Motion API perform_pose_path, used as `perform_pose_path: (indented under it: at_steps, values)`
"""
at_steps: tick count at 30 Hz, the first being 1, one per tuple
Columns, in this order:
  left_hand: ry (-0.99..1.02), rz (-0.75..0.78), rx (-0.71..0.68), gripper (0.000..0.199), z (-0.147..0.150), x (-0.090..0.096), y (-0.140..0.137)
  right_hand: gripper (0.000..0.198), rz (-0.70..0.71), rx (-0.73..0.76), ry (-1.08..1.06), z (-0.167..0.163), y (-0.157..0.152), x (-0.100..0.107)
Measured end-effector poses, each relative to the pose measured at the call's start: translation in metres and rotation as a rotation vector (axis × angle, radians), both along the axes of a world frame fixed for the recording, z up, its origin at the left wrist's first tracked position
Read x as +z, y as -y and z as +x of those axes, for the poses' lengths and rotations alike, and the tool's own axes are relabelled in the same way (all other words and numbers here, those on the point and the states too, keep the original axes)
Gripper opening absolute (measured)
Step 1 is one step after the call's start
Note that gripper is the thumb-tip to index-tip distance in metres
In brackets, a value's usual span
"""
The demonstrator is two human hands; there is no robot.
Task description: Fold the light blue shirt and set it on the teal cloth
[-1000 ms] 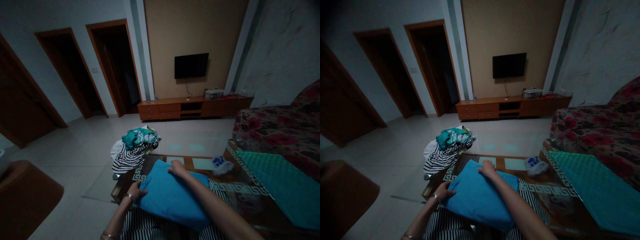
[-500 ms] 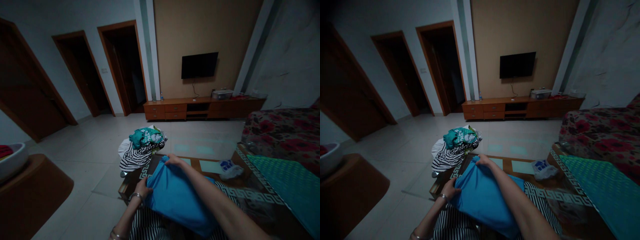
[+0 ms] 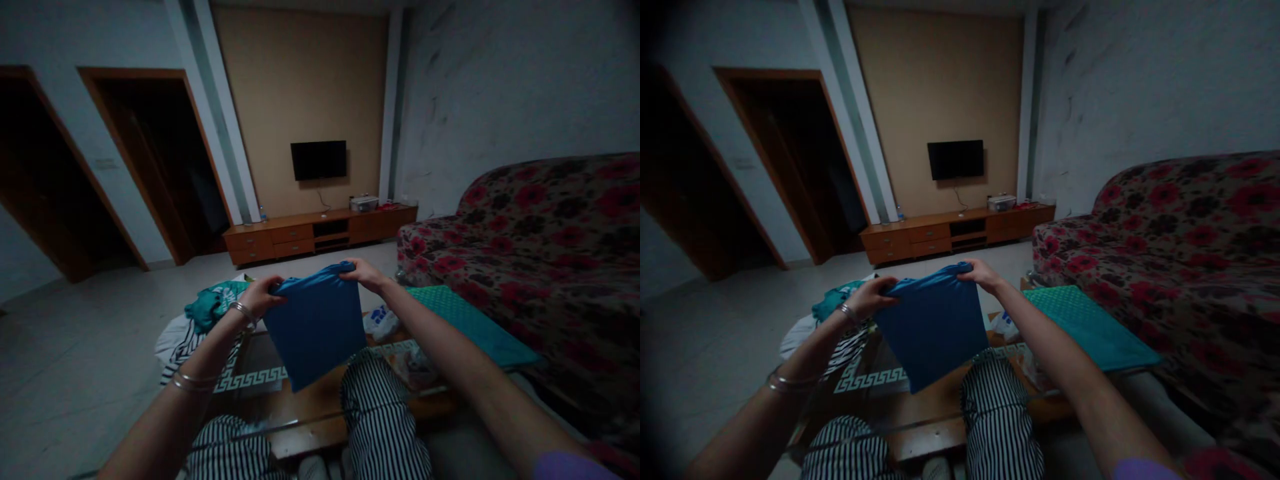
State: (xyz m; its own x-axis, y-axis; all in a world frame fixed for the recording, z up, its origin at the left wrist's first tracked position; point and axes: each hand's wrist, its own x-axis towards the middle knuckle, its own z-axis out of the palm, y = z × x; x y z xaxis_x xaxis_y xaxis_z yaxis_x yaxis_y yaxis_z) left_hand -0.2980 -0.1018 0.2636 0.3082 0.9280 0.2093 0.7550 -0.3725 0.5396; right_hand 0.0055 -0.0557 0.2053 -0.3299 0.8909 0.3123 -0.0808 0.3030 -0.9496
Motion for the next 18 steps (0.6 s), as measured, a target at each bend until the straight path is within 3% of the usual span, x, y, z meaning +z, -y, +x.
perform_pose_path:
  at_steps: [5,9,13,18]
  values:
    - [-0.023,0.059,-0.179,0.037,0.080,0.059,-0.024,0.040,0.138,-0.248,-0.007,0.089,0.017,0.054]
    - [-0.025,0.108,-0.270,0.037,0.154,0.086,-0.034,0.041,0.208,-0.353,0.002,0.162,0.032,0.084]
    - [-0.002,0.199,-0.356,0.040,0.233,0.094,-0.035,0.040,0.210,-0.442,0.019,0.235,0.053,0.098]
    - [0.014,0.207,-0.445,0.037,0.320,0.084,-0.022,0.046,0.167,-0.556,0.101,0.312,0.094,0.099]
